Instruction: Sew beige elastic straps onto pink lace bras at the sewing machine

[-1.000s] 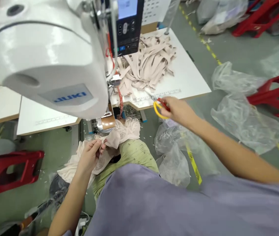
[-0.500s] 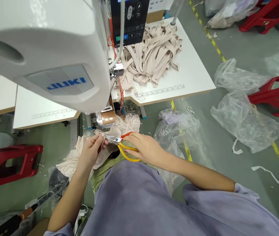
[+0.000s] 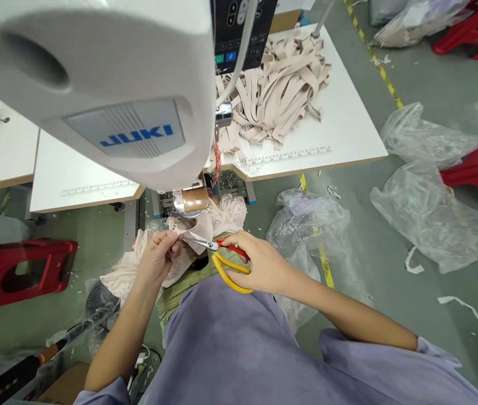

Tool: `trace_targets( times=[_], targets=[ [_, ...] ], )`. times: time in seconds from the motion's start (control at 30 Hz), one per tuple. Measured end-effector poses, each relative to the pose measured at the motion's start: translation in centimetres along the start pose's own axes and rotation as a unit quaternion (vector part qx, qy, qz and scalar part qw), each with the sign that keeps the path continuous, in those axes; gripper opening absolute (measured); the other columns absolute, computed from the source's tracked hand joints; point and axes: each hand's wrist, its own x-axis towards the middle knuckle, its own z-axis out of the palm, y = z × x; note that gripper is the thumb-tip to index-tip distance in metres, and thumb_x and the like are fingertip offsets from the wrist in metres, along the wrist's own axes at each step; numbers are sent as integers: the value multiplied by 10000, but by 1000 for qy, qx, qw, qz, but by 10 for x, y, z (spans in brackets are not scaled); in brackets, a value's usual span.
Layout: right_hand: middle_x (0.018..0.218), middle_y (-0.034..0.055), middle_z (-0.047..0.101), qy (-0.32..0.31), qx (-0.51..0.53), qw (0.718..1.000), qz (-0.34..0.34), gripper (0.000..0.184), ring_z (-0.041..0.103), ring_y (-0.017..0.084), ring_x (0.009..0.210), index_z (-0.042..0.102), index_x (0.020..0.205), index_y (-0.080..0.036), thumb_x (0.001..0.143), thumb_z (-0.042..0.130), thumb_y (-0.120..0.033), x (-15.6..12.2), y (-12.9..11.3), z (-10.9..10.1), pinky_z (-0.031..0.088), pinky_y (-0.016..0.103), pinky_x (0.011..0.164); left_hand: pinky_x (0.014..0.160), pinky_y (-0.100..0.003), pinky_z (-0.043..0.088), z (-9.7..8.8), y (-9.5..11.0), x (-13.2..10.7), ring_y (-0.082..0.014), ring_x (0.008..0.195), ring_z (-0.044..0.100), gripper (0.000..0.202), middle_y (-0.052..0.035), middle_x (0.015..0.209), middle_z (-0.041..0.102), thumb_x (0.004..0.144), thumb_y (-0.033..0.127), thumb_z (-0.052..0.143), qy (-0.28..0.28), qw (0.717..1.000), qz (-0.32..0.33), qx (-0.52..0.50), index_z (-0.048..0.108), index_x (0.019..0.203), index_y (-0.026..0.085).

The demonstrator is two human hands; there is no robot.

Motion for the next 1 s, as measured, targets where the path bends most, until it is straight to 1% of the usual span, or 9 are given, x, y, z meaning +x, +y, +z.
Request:
trace_targets(
  times=[0.13,0.3,0.43,0.57,0.8,0.87,1.0],
  targets=[
    [1074,62,671,-10,2,1000,-5,454,663,201,845,575,1174,-226,745,709,-293,9,-4,9,524,334,744,557,-201,390,0,-1,-2,-74,557,478,361,1,625,616,728,489,817,3,999,33,31,684,716,154],
    [1122,71,693,-4,4,1000,-15,433,680,212,887,606,1168,-222,752,707,-285,22,-10,13,533,342,779,596,-215,412,-5,-2,-3,-92,603,522,311,-10,681,661,844,456,714,3,989,69,130,701,754,159],
    [1139,67,712,-14,9,1000,-17,367,689,198,873,629,1182,-236,826,692,-300,27,-10,11,541,332,774,619,-223,424,-7,-1,-4,-103,620,540,270,-6,695,664,887,387,651,12,981,84,174,689,735,166],
    [1160,73,723,-20,4,1000,-23,365,700,204,876,637,1200,-237,848,695,-313,27,-8,9,547,326,749,615,-230,425,-6,0,-5,-113,615,542,284,-10,682,660,883,394,639,25,978,89,187,682,715,169],
    [1050,48,755,-29,3,1000,-10,256,712,198,860,681,1149,-246,911,638,-330,23,-11,1,535,300,712,622,-228,414,-3,-6,-4,-110,626,521,296,5,675,630,903,406,629,35,975,88,202,650,716,178],
    [1020,45,755,-23,0,1000,-16,253,708,191,839,684,1149,-246,912,632,-318,20,-10,-3,527,291,696,611,-228,402,-1,-9,-4,-105,606,501,295,13,659,616,906,410,629,33,976,88,195,643,722,179],
    [965,35,748,-23,12,1000,-7,257,691,174,755,686,1118,-252,870,652,-310,11,-4,-11,505,272,635,610,-233,393,7,-15,-4,-106,599,486,306,18,637,592,922,408,609,3,977,95,191,621,718,180]
  ],
)
